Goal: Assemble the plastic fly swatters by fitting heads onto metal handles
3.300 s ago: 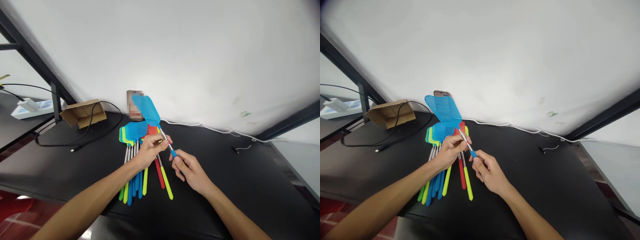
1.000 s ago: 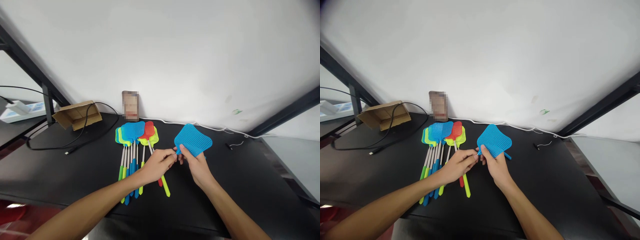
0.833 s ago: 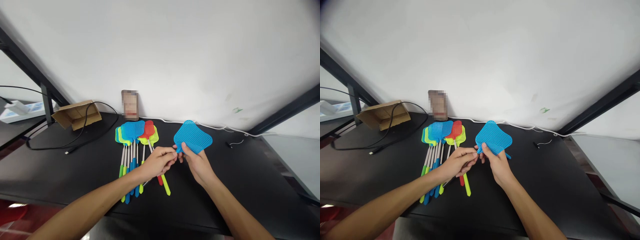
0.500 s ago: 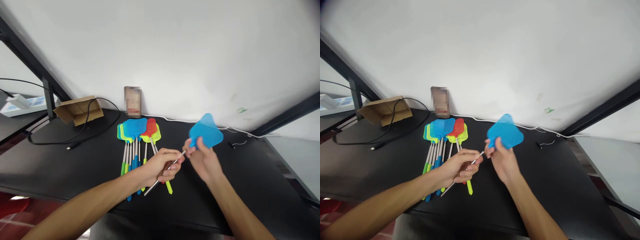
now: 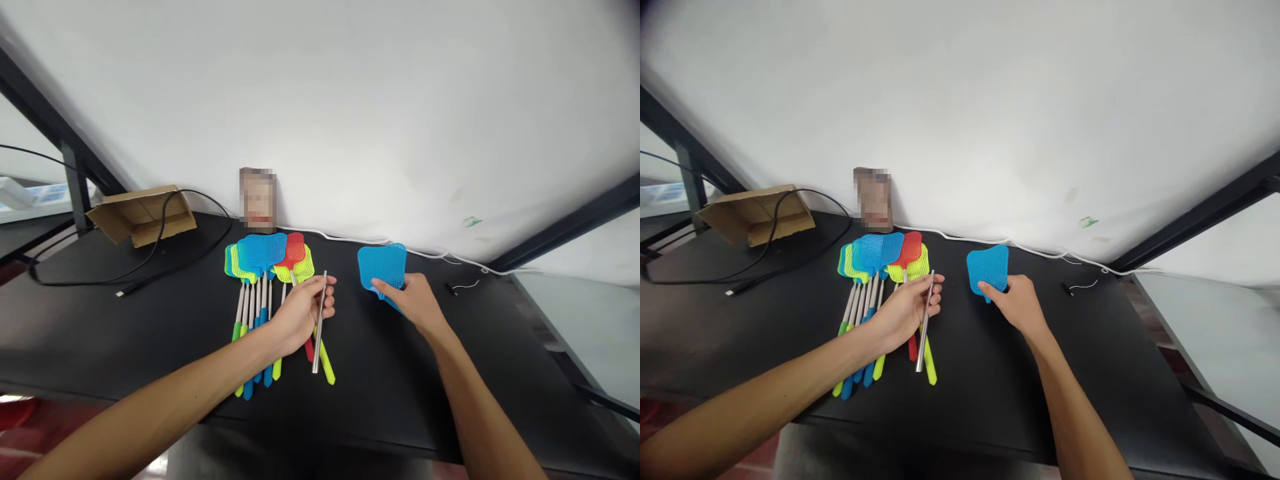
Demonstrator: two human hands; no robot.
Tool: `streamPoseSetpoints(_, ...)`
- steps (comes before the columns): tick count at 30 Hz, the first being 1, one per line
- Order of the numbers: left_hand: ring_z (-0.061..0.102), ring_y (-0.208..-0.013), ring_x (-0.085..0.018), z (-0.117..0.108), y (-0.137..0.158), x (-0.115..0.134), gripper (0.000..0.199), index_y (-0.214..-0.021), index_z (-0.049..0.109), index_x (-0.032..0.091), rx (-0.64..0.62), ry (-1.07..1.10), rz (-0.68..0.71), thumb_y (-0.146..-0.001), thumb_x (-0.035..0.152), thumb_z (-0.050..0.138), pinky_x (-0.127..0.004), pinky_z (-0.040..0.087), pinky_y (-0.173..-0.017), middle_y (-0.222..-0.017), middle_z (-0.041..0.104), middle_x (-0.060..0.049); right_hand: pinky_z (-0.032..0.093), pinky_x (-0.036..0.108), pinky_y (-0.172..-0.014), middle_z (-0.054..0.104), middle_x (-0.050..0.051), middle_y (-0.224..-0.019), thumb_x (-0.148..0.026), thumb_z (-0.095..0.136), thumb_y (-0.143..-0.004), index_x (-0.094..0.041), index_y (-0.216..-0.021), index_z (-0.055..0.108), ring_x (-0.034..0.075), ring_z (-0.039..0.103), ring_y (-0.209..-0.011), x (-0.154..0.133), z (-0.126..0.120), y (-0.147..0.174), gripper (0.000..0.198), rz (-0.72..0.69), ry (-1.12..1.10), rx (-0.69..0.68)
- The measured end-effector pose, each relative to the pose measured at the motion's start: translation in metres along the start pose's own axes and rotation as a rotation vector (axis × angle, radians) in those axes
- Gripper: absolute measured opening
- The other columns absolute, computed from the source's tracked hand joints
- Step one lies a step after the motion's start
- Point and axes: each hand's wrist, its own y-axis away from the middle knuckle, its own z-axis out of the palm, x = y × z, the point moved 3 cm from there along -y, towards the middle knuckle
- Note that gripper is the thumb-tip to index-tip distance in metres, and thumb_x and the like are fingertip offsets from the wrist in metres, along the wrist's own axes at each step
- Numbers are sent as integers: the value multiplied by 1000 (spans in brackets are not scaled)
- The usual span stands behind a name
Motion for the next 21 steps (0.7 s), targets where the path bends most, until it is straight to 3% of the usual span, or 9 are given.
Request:
streamPoseSetpoints(5,61,-80,-13,-4,-5,2,20,-103,66,12,47,-52,104,-87,4,58,-26,54,-71,-90,60,-7,22,27,-52,39,-4,-47,-61,68,-80,-20,-48,44,11,34,-50,-12,16,9,58,-32,406,-151)
streamPoseSetpoints(8,63,-110,-20,-1,0,3,44,-115,64,14,80,-132,106,-77,-7,57,-33,54,-94,-120,63,-13,25,29,-53,46,-1,-47,-70,59,-83,-21,-48,48,15,42,-49,-17,13,11,62,24,649,-47)
streamPoseSetpoints(11,49,-138,-24,2,4,4,62,-133,55,18,66,-167,80,-76,-5,59,-36,44,-113,-149,50,-14,28,30,-55,57,3,-54,-68,52,-90,-22,-56,56,19,51,-56,-20,5,12,57,46,788,63)
streamPoseSetpoints(13,41,-144,-24,3,6,3,66,-140,50,19,49,-209,60,-78,-2,60,-37,38,-118,-156,43,-14,31,30,-58,64,3,-69,-60,54,-92,-23,-69,62,20,58,-65,-18,3,11,44,8,834,87)
streamPoseSetpoints(16,36,-148,-25,3,8,3,66,-141,49,21,27,-300,62,-79,1,59,-40,33,-121,-158,41,-14,33,29,-61,67,4,-87,-50,62,-90,-22,-86,63,21,61,-78,-12,4,9,28,-59,882,5)
streamPoseSetpoints(18,36,-149,-25,4,9,3,63,-139,50,23,3,-341,88,-80,3,59,-42,32,-122,-158,42,-13,34,29,-62,66,5,-92,-45,64,-89,-22,-91,63,22,62,-82,-11,6,10,24,-78,901,-46)
streamPoseSetpoints(21,39,-147,-23,5,9,3,56,-135,53,24,-25,-373,114,-83,6,60,-42,33,-122,-157,43,-10,34,30,-63,66,5,-90,-40,60,-92,-21,-87,62,22,62,-84,-21,11,16,20,-142,899,-8)
